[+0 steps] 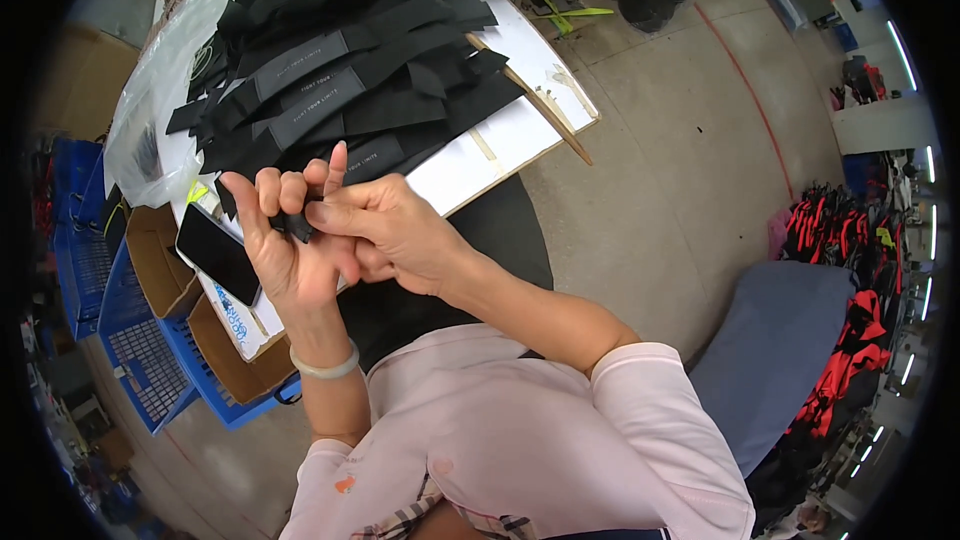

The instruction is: Turning black fabric tubes right-side out using a wooden stick as a guide.

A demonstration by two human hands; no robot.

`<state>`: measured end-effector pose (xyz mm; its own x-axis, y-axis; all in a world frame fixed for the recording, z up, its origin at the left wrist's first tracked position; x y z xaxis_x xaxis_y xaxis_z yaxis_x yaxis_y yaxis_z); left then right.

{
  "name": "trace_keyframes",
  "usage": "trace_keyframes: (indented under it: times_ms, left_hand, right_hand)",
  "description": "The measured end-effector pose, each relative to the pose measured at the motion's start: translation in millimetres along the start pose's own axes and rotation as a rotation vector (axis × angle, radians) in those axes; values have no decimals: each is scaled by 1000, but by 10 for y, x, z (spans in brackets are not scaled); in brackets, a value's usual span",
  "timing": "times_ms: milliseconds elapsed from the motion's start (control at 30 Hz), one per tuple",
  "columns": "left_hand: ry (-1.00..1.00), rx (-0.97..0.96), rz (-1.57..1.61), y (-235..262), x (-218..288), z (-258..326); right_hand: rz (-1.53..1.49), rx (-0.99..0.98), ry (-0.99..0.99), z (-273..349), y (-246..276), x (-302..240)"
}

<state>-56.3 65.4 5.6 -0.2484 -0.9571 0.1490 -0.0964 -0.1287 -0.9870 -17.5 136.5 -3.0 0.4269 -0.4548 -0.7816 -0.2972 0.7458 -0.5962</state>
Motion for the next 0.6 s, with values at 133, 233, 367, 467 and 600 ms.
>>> trace_keyframes:
  times_ms: [133,233,367,467,600]
  left_hand:
    - [-77,209,-81,27,-130,17]
    - [-94,244,-153,28,-54,29]
    - [15,223,-188,100,-92,39]
    - [44,163,-136,74,-31,12]
    - [-75,-82,-167,-64,50,-46]
  right_hand:
    - [633,540,489,106,208,-235]
    - [1123,754,883,279,-26,-383]
    - [1211,653,1006,279,-64,-341]
    - [919,390,914,93,-48,-351]
    - [191,215,174,12,12,-197]
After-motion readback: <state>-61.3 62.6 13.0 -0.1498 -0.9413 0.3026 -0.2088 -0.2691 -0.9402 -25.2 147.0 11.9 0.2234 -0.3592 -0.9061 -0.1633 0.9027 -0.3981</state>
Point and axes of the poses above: each hand's wrist, its own z-axis away from the middle knuckle, its own y-axis out of the back of the hand, x = y × z, the point moved 7 cm from there along -z, towards the middle knuckle, and after that the axes turned 12 degrees about z, right-handed, at the moved point
